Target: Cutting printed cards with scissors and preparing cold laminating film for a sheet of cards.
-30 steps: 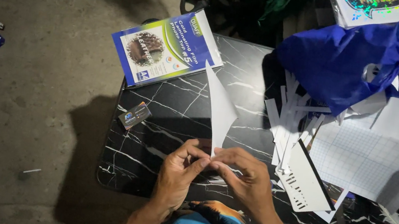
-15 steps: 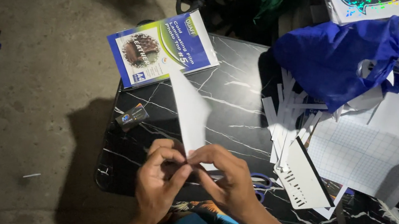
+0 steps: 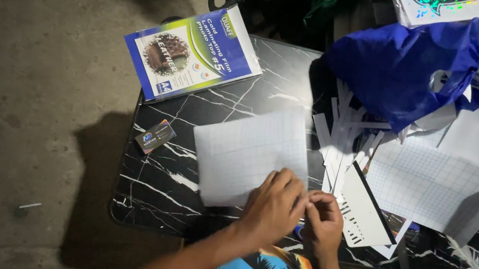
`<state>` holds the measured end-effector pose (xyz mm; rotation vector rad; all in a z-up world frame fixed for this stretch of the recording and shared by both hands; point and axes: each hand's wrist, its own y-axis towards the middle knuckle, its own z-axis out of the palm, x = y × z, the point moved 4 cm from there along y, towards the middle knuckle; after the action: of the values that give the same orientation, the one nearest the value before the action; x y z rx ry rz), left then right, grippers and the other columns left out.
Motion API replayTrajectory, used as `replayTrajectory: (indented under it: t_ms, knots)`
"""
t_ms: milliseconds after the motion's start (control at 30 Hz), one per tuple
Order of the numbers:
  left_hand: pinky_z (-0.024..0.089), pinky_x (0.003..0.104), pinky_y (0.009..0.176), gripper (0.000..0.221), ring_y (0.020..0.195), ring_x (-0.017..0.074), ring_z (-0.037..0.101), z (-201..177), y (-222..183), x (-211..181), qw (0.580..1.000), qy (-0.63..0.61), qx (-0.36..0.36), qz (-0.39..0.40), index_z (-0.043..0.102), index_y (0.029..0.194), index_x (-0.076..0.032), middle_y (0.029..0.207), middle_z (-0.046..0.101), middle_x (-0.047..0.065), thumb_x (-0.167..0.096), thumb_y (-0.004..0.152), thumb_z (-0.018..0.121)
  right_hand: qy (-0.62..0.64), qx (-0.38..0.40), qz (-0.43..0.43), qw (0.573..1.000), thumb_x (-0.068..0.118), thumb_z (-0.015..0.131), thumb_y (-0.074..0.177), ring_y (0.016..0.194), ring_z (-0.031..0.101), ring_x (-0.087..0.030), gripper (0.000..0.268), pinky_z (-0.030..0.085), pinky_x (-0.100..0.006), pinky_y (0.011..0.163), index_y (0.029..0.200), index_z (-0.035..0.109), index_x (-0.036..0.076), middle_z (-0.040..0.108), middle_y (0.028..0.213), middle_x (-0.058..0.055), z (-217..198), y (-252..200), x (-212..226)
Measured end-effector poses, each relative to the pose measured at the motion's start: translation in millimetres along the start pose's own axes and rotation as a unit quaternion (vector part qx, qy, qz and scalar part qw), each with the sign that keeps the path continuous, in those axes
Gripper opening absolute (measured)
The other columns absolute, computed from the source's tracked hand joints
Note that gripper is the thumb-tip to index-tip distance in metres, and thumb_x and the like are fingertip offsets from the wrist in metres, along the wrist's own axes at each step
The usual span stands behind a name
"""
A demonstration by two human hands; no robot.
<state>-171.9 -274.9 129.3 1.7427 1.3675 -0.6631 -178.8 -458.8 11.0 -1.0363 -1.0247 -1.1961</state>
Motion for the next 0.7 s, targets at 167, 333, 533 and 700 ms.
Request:
replayTrajectory:
  t_ms: [167,333,533,700]
  knots:
    - [0.053,0.047,0.074,0.014,0.092,0.0353,0.063,93.1,-15.2,87.8,0.996,-0.056,0.040,-0.049,0.059,0.092,-0.003,0.101,0.059,0.015,-0.014,0.092,0.068,-0.115,-0.104,0.076,0.985,0.002,0.064,0.100,0.085,0.060,-0.013,0.013,0.049,-0.026,0.074,0.112,0.066,-0.001,0.068,0.100,-0.009,-40.8,1.8,-75.2]
    - [0.052,0.048,0.073,0.018,0.086,0.0381,0.065,158.1,-37.5,166.7,0.978,-0.096,0.074,-0.167,0.061,0.096,-0.003,0.104,0.063,0.016,-0.019,0.096,0.069,-0.174,-0.081,0.088,0.977,0.007,0.063,0.098,0.091,0.070,-0.012,0.017,0.056,-0.026,0.081,0.112,0.069,0.000,0.075,0.102,-0.008,-25.6,17.8,-87.1]
    - [0.055,0.039,0.084,0.017,0.097,0.0291,0.069,153.0,-52.2,197.2,0.967,-0.197,-0.010,-0.162,0.060,0.104,-0.001,0.109,0.064,0.016,-0.015,0.096,0.064,-0.277,-0.054,0.124,0.951,0.015,0.075,0.090,0.087,0.073,-0.015,0.024,0.059,-0.029,0.077,0.108,0.072,-0.001,0.078,0.099,-0.011,5.5,34.1,-66.0]
    - [0.055,0.034,0.085,0.015,0.093,0.0255,0.069,148.3,-54.9,211.4,0.936,-0.249,-0.005,-0.248,0.071,0.087,-0.002,0.110,0.069,0.010,-0.017,0.088,0.075,-0.312,-0.025,0.147,0.938,0.014,0.077,0.088,0.086,0.073,-0.016,0.022,0.059,-0.029,0.077,0.105,0.070,0.001,0.077,0.094,-0.010,5.2,38.2,-69.1]
